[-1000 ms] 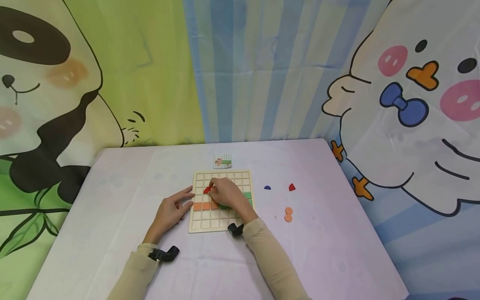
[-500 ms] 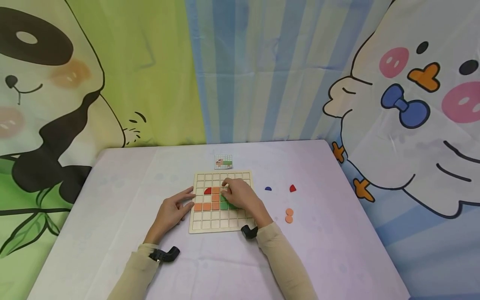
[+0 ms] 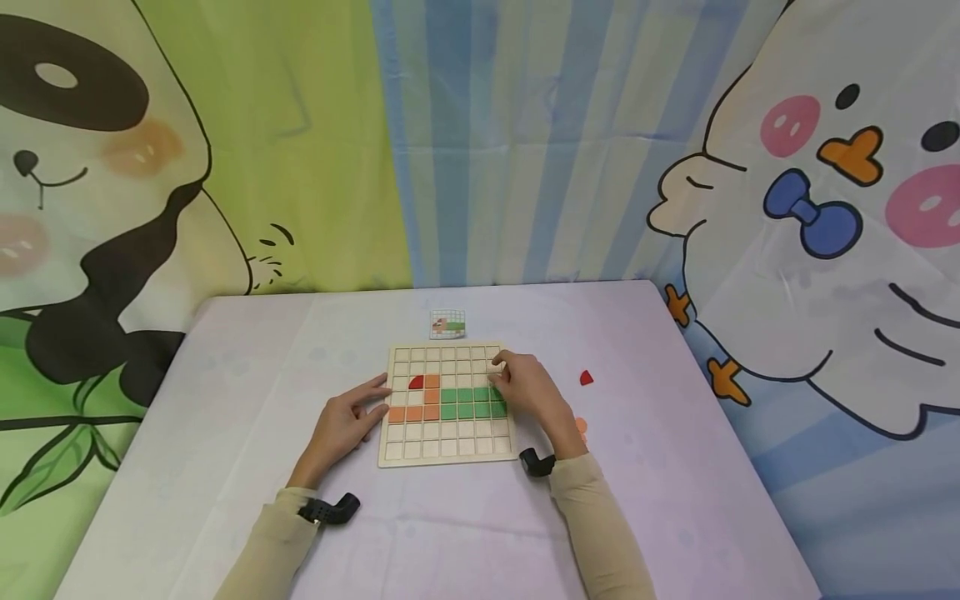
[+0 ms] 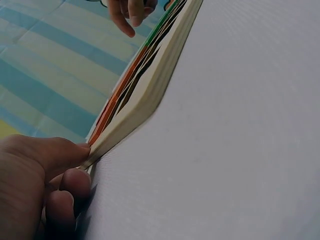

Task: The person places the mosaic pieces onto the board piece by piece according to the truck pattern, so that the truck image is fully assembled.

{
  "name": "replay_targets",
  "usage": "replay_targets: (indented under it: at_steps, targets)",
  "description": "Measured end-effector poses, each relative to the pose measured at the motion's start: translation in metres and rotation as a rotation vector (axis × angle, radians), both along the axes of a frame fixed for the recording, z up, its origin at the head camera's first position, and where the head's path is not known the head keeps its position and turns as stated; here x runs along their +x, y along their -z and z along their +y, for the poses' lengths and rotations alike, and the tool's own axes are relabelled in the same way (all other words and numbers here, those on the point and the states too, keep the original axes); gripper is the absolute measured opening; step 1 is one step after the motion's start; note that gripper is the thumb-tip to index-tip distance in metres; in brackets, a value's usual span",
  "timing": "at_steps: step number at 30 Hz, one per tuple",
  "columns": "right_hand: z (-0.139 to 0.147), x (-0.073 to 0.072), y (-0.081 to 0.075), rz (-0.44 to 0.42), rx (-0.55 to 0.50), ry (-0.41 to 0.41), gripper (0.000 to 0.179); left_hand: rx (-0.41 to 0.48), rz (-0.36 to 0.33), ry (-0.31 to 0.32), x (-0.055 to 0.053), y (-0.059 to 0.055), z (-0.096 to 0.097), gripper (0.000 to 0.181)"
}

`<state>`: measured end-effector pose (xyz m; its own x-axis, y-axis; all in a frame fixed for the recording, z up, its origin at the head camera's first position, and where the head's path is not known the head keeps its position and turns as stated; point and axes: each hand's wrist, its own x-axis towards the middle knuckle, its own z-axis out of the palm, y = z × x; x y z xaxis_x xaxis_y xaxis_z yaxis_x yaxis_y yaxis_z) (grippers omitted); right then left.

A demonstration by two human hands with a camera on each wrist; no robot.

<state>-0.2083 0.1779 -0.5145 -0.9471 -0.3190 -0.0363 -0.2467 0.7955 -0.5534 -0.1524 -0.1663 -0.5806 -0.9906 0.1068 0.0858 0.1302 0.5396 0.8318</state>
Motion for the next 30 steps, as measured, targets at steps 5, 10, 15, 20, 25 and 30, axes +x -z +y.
replay_targets:
  at_steps: [5, 10, 15, 20, 25, 30]
  targets:
    - [0.022, 0.001, 0.003, 0.002, 0.029, 0.046, 0.033, 0.011, 0.013, -0.001, -0.001, 0.0, 0.0, 0.037]
    - [0.045, 0.004, 0.006, 0.002, 0.034, 0.098, 0.033, -0.004, 0.017, -0.001, -0.001, 0.001, 0.001, 0.038]
    - [0.07, 0.007, 0.006, -0.013, 0.034, 0.141, 0.035, -0.002, 0.017, 0.0, -0.001, 0.001, 0.0, 0.037]
    - [0.095, 0.009, 0.006, -0.009, 0.055, 0.174, 0.04, 0.003, 0.014, 0.002, -0.001, 0.002, 0.0, 0.036]
    - [0.115, 0.013, 0.008, -0.02, 0.071, 0.219, 0.04, 0.003, 0.009, 0.0, -0.001, 0.002, 0.0, 0.037]
    - [0.128, 0.017, 0.009, -0.05, 0.091, 0.266, 0.043, 0.002, 0.008, -0.003, 0.0, 0.002, 0.0, 0.036]
